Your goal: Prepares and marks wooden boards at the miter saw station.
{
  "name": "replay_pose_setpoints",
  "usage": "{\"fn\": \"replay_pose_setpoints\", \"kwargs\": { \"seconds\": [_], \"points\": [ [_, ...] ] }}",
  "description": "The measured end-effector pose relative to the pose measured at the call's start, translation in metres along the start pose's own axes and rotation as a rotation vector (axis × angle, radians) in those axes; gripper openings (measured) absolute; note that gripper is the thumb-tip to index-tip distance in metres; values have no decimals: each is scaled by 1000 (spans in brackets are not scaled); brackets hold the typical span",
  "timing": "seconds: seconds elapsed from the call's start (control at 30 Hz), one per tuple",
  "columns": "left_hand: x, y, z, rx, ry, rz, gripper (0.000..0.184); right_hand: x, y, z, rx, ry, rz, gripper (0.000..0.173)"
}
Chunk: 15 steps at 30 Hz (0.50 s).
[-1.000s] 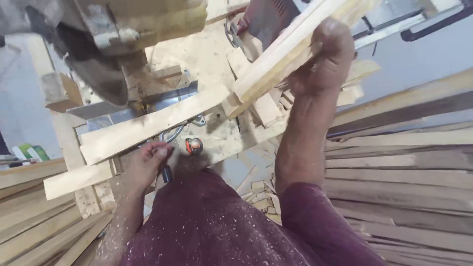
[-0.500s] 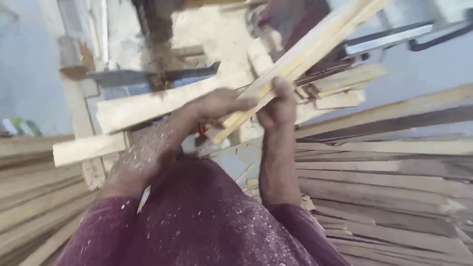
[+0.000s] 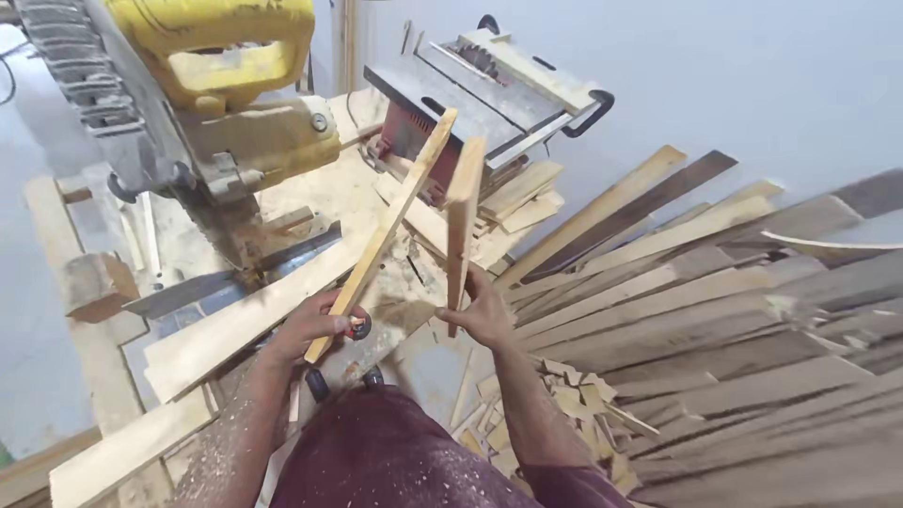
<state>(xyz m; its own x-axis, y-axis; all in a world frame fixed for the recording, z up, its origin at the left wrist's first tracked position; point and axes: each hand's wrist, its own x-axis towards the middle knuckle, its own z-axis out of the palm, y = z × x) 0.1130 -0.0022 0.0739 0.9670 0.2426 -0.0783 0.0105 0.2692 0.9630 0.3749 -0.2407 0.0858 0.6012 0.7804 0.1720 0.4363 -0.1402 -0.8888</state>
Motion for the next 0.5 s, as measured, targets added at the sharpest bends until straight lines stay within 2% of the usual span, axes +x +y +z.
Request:
{"fn": "replay_pose_setpoints", "kwargs": {
  "seconds": [0.17, 0.27, 0.37, 0.5],
  "points": [
    [-3, -15, -5, -246, -170, 17, 77, -17, -3, -18, -329, -19, 12, 97],
    [-10, -18, -7, -380, -217, -44, 78, -19, -8, -27, -478, -4, -37, 91],
    [-21, -16, -9, -451, -248, -90, 73, -13, -15, -34, -631, -8, -247, 86],
    [-37, -21, -13, -474, -257, -127, 71, 1, -26, -33, -778, -28, -592, 67]
  ]
}}
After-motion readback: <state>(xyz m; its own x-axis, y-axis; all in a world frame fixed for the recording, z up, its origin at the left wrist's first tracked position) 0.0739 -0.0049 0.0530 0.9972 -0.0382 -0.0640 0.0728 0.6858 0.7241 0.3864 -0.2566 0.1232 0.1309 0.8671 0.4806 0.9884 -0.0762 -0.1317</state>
